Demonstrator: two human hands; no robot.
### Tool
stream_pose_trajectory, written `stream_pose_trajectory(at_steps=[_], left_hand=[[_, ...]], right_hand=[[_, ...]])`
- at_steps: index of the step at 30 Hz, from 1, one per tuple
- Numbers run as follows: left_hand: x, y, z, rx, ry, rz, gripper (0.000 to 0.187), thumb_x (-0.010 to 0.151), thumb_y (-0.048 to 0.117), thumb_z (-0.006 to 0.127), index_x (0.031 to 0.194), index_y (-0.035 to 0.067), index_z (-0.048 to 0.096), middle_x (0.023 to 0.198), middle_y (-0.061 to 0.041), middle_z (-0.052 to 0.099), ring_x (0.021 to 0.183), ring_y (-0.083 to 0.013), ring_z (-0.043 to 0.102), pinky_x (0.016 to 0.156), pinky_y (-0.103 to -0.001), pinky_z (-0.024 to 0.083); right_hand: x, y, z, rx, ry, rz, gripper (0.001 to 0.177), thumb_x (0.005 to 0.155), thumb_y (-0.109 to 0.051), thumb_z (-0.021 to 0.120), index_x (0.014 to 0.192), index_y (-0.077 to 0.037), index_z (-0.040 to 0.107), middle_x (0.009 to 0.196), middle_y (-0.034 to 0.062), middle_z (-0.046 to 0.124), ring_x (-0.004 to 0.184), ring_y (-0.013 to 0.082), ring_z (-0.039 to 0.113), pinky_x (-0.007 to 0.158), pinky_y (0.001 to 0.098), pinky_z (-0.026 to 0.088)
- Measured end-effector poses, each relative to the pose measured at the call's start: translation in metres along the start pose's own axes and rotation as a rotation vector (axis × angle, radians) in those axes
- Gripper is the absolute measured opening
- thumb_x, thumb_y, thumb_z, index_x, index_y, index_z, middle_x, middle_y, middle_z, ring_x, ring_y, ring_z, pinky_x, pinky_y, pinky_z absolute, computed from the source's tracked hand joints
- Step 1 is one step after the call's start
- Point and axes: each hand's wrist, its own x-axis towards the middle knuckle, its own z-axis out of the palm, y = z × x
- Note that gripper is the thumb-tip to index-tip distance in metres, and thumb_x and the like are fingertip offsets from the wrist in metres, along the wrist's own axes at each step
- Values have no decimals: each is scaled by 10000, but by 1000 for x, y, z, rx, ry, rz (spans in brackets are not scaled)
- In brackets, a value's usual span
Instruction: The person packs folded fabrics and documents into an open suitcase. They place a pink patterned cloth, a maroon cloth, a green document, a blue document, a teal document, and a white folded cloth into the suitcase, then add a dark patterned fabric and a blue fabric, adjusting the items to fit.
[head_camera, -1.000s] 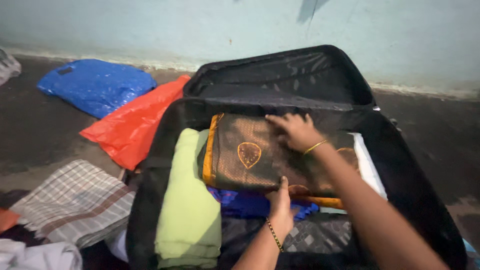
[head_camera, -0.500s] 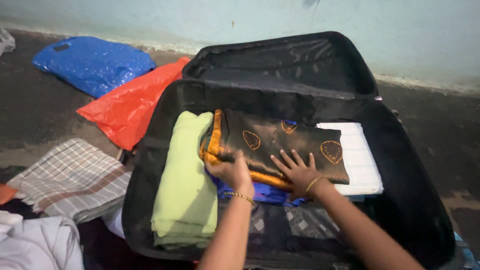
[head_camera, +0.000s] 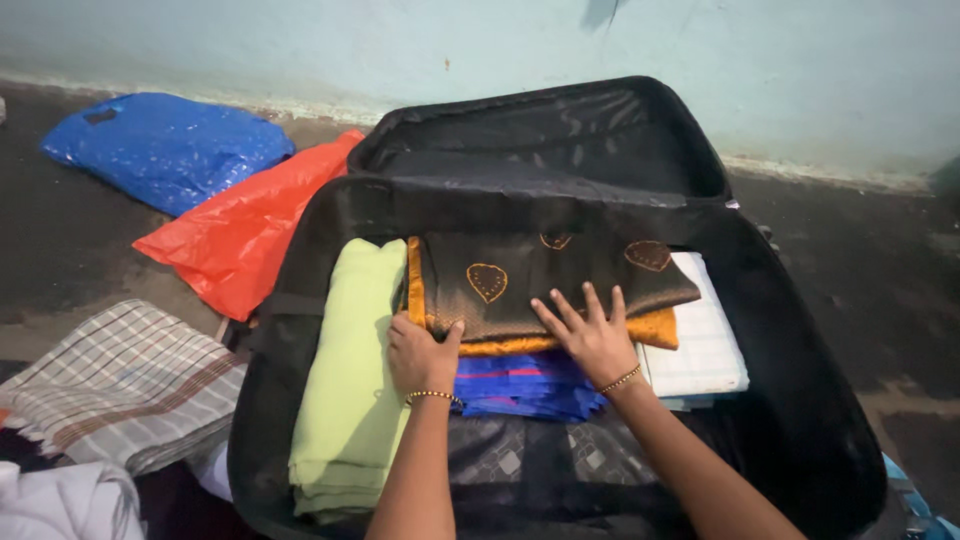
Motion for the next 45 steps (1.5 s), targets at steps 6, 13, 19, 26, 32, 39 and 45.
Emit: stream_pose_trajectory(at_steps=[6,13,19,26,32,39,45], left_hand=[[-15,10,2,150,-28,64,919,782,505,797,1483,85,376,1540,-169,408,1399,-395,433,1062,-561,441],[-30,34,-7,500,42,824,1086,763,459,810,1596,63,237,1690,-132,130,1558,-321,82,1188,-695,117],[-38,30,14,626,-176,1110,1075,732,452,843,1591,151,271,1677,-42,193,1560,-210,117,1175,-744,73],[-25,9,41,630,31,1126,856,814,329,737,1553,104,368,1645,-63,324,1538,-193,236,1189,-716,98],[-27,8,52,576,50,1189,721,881,276,627,1533,76,395,1629,-76,363,1528,-202,269,1203,-691,88],[-34,12,48,542,17,1263,670,897,282,620,1535,202,435,1618,-73,390,1519,-231,298,1206,-687,101],[-29,22,42,482,-65,1247,681,861,265,658,1512,272,457,1610,-71,391,1513,-251,298,1202,-671,111]], right_hand=[[-10,-13,18,-1,-158,-19,745,929,-236,487,1574,-381,142,1598,48,394,1346,436,475,1005,718,394],[-17,-11,26,-115,-146,21,691,973,-257,473,1620,-232,232,1535,212,450,1274,475,548,949,593,500],[-8,-33,11,-124,-108,115,623,919,-278,474,1517,-151,353,1489,174,481,1293,405,542,982,607,487],[-21,-58,-37,525,-131,-82,533,934,-273,636,1407,-60,514,1180,107,646,1116,299,607,937,439,502],[-31,-61,-43,522,-193,-176,799,838,-430,758,1437,4,455,1253,185,586,1204,350,545,1036,455,446],[-37,-80,-20,334,-425,-119,1113,672,-520,841,1543,-55,328,1529,220,392,1408,406,362,1117,613,324],[-41,-81,18,314,-268,-134,1049,695,-517,823,1521,-31,397,1496,228,441,1355,444,433,1056,637,402]])
